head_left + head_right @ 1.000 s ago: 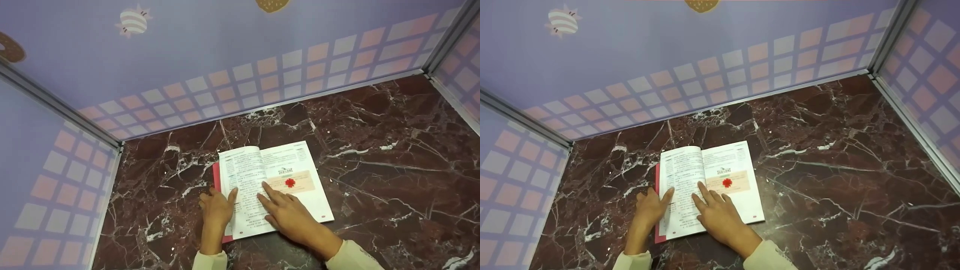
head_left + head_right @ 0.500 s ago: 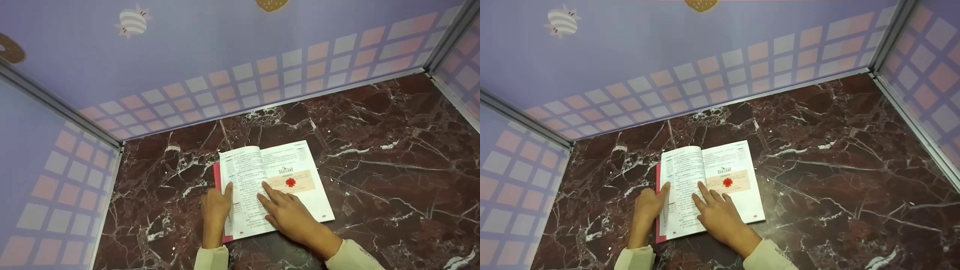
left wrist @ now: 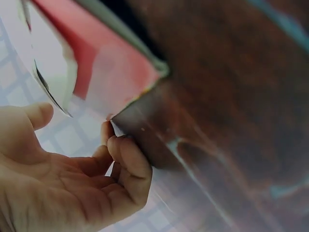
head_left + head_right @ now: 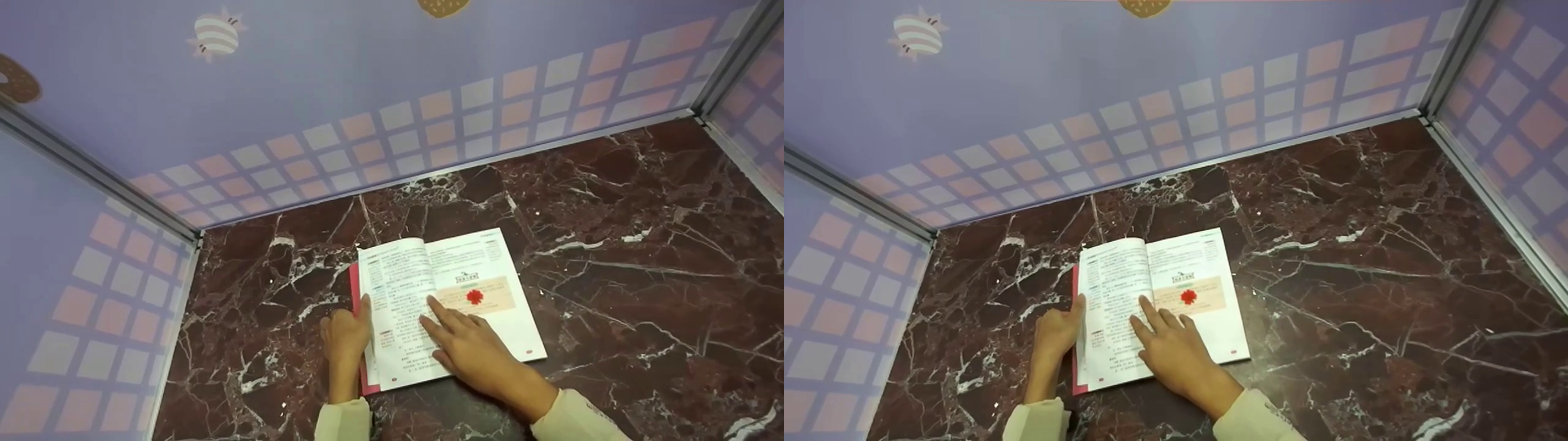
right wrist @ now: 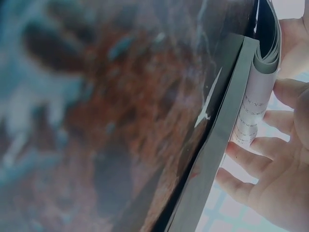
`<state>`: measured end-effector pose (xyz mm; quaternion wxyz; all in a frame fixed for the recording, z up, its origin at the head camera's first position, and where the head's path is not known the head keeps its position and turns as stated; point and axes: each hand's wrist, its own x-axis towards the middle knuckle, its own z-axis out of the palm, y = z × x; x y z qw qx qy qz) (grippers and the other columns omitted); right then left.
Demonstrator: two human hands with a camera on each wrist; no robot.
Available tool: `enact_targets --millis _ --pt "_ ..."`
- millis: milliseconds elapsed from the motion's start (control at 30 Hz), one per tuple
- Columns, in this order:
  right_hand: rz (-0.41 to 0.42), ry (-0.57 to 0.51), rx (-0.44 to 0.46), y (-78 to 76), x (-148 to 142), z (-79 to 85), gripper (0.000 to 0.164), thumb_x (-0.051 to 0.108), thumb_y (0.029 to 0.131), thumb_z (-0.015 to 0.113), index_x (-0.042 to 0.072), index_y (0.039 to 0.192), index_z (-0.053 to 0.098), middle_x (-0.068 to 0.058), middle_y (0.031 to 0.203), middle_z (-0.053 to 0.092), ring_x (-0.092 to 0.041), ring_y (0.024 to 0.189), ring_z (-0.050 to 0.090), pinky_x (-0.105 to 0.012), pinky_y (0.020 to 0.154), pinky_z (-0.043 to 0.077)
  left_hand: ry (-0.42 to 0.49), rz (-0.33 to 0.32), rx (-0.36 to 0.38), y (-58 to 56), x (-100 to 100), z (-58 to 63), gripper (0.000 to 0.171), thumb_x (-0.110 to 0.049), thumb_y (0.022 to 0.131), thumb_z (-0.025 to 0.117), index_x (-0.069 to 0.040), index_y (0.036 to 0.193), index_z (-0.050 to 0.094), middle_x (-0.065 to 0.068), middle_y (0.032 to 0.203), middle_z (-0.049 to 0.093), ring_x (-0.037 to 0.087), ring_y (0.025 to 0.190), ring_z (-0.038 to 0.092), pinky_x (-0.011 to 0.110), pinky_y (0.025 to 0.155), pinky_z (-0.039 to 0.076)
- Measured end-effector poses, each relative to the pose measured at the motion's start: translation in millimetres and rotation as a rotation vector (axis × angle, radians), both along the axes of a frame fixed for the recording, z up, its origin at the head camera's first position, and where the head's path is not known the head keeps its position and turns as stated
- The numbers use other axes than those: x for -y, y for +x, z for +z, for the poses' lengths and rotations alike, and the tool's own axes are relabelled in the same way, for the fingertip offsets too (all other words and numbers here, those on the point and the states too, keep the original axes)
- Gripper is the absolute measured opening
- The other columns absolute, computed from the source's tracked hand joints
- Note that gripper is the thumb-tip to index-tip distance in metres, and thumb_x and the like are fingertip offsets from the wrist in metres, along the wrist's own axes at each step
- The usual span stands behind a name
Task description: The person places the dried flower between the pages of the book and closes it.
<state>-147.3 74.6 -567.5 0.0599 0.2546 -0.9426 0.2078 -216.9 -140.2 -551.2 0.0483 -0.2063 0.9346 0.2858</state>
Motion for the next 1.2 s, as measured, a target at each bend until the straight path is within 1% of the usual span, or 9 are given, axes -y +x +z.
enact_targets --millis 100,167,300,400,667,800,967,1033,1200 --pt "0.001 -0.002 0.006 -0.2 0.2 -0.1 0.054 0.028 0.094 0.067 0.010 0.143 0.055 -0.017 0.157 0.040 -0.035 0.126 0.057 -0.052 0.095 0.052 0.008 -0.012 -0.027 -0.5 3.0 0.4 0.071 -0.049 0.097 0.055 0.019 0.116 0.058 0.039 0.118 0.056 0.052 0.114 0.053 0.062 0.097 0.045" --pt "0.002 -0.004 0.014 -0.2 0.3 -0.2 0.054 0.028 0.094 0.066 0.010 0.144 0.055 -0.017 0.157 0.039 -0.036 0.126 0.057 -0.053 0.095 0.051 0.031 -0.013 -0.040 -0.6 4.8 -0.1 0.068 -0.047 0.097 0.056 0.019 0.115 0.055 0.039 0.113 0.059 0.053 0.110 0.057 0.061 0.094 0.047" --pt "0.000 -0.012 0.025 -0.3 0.1 -0.2 0.054 0.027 0.095 0.066 0.010 0.144 0.055 -0.017 0.158 0.039 -0.037 0.127 0.057 -0.054 0.096 0.051 0.088 -0.009 -0.038 -0.1 5.8 0.1 0.056 -0.046 0.097 0.058 0.007 0.111 0.050 0.036 0.102 0.065 0.050 0.098 0.064 0.058 0.084 0.050" --pt "-0.002 -0.016 0.025 -0.3 -0.2 0.0 0.054 0.027 0.095 0.067 0.009 0.144 0.055 -0.017 0.158 0.039 -0.037 0.128 0.056 -0.054 0.097 0.051 0.116 -0.012 -0.026 1.1 4.9 1.1 0.053 -0.045 0.095 0.062 0.002 0.114 0.047 0.033 0.100 0.067 0.047 0.095 0.066 0.056 0.080 0.051" --pt "-0.003 -0.003 0.027 0.4 -0.2 -0.4 0.053 0.028 0.095 0.065 0.010 0.144 0.054 -0.017 0.158 0.039 -0.035 0.128 0.056 -0.053 0.096 0.052 0.233 -0.038 -0.030 2.7 2.8 0.5 0.067 -0.038 0.092 0.071 0.005 0.136 0.044 0.027 0.109 0.067 0.042 0.101 0.065 0.054 0.087 0.052" --pt "0.001 -0.009 0.015 0.6 -1.0 0.0 0.053 0.027 0.095 0.066 0.009 0.143 0.055 -0.017 0.157 0.040 -0.034 0.127 0.057 -0.052 0.095 0.052 0.239 -0.053 -0.068 3.1 3.9 1.0 0.063 -0.033 0.090 0.075 0.004 0.133 0.048 0.024 0.108 0.068 0.038 0.099 0.065 0.052 0.086 0.053" --pt "-0.003 -0.030 0.033 0.9 -2.7 0.8 0.053 0.027 0.095 0.066 0.009 0.144 0.054 -0.017 0.158 0.039 -0.035 0.128 0.056 -0.052 0.098 0.051 0.230 -0.075 -0.135 1.1 4.5 3.1 0.058 -0.026 0.086 0.080 0.004 0.125 0.050 0.025 0.111 0.066 0.039 0.100 0.064 0.053 0.089 0.051" --pt "-0.002 -0.035 0.040 1.1 -3.0 1.0 0.053 0.027 0.096 0.065 0.009 0.145 0.053 -0.018 0.158 0.038 -0.035 0.128 0.056 -0.052 0.098 0.051 0.223 -0.070 -0.139 0.1 4.3 4.7 0.058 -0.025 0.085 0.080 0.004 0.125 0.051 0.025 0.113 0.066 0.040 0.103 0.063 0.053 0.091 0.051" --pt "-0.004 -0.077 0.041 2.5 -4.3 2.3 0.053 0.025 0.095 0.066 0.009 0.145 0.054 -0.018 0.158 0.038 -0.036 0.127 0.057 -0.052 0.097 0.052 0.234 -0.053 -0.132 -0.6 3.2 8.7 0.053 -0.025 0.085 0.081 0.000 0.122 0.053 0.019 0.106 0.068 0.037 0.098 0.065 0.051 0.086 0.052"
